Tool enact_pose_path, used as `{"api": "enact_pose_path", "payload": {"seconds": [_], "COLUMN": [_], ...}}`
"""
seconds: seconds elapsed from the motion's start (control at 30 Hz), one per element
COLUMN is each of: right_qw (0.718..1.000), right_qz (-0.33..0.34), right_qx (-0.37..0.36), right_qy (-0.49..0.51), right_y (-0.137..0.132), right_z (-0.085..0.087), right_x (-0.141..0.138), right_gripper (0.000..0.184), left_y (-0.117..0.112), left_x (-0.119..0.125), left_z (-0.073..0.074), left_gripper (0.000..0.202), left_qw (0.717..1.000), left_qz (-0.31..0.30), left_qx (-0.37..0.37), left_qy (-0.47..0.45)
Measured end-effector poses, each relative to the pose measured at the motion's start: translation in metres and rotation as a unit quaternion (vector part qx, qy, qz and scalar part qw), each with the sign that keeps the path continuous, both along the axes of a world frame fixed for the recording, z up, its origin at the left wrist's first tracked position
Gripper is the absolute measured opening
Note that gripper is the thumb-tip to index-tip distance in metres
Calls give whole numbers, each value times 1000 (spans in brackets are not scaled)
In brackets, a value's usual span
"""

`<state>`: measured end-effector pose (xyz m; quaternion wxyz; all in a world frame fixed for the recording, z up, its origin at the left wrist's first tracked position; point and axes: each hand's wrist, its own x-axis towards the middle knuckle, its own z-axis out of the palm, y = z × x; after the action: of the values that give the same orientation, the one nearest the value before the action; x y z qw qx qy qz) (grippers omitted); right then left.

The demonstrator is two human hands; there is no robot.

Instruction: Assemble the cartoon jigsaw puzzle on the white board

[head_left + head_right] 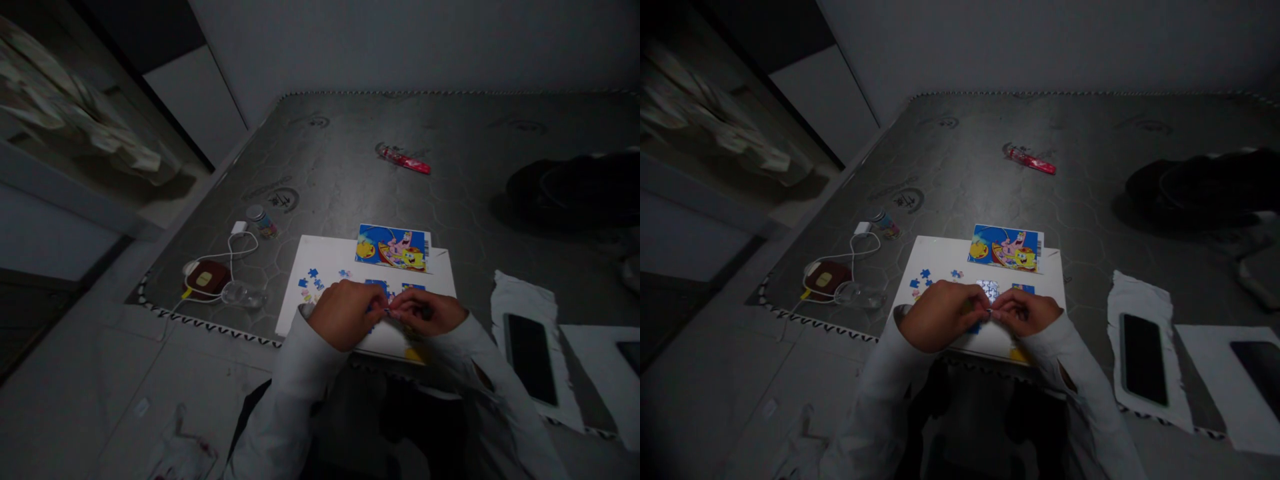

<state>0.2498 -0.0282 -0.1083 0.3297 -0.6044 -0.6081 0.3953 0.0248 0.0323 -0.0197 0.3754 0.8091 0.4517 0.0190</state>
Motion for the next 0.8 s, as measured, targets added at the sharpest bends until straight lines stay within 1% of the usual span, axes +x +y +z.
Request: {"api": "enact_pose_path", "payload": {"seconds": [0.07,0.1,0.17,0.23,0.3,0.43,0.5,0.57,0.63,0.7,0.8], "right_qw": [996,993,993,993,992,989,986,979,972,969,970], "right_qz": [66,90,89,88,103,119,140,177,208,221,218], "right_qx": [-61,-79,-67,-45,-32,-14,1,23,41,47,52], "right_qy": [-2,-14,-44,-56,-63,-88,-94,-97,-100,-101,-95], "right_y": [3,4,5,4,2,-1,-2,-2,-3,-3,-3], "right_z": [-5,-8,-15,-20,-23,-18,-14,-12,-11,-11,-12], "right_x": [5,6,5,0,-5,-10,-12,-13,-15,-17,-19], "right_gripper": [30,28,26,25,25,25,24,29,40,47,49], "left_y": [0,0,0,0,-2,-6,-8,-9,-10,-10,-11], "left_x": [-3,-4,-8,-12,-16,-26,-32,-37,-40,-42,-43], "left_z": [2,3,5,8,11,17,19,22,25,26,25], "left_gripper": [15,15,16,17,19,18,17,16,13,11,8], "left_qw": [999,998,995,994,993,992,992,994,996,997,998], "left_qz": [-34,-49,-66,-69,-68,-77,-72,-61,-54,-52,-49], "left_qx": [-18,-23,-27,-30,-30,-22,-12,-3,3,12,36], "left_qy": [27,41,65,83,92,101,101,89,71,52,25]}}
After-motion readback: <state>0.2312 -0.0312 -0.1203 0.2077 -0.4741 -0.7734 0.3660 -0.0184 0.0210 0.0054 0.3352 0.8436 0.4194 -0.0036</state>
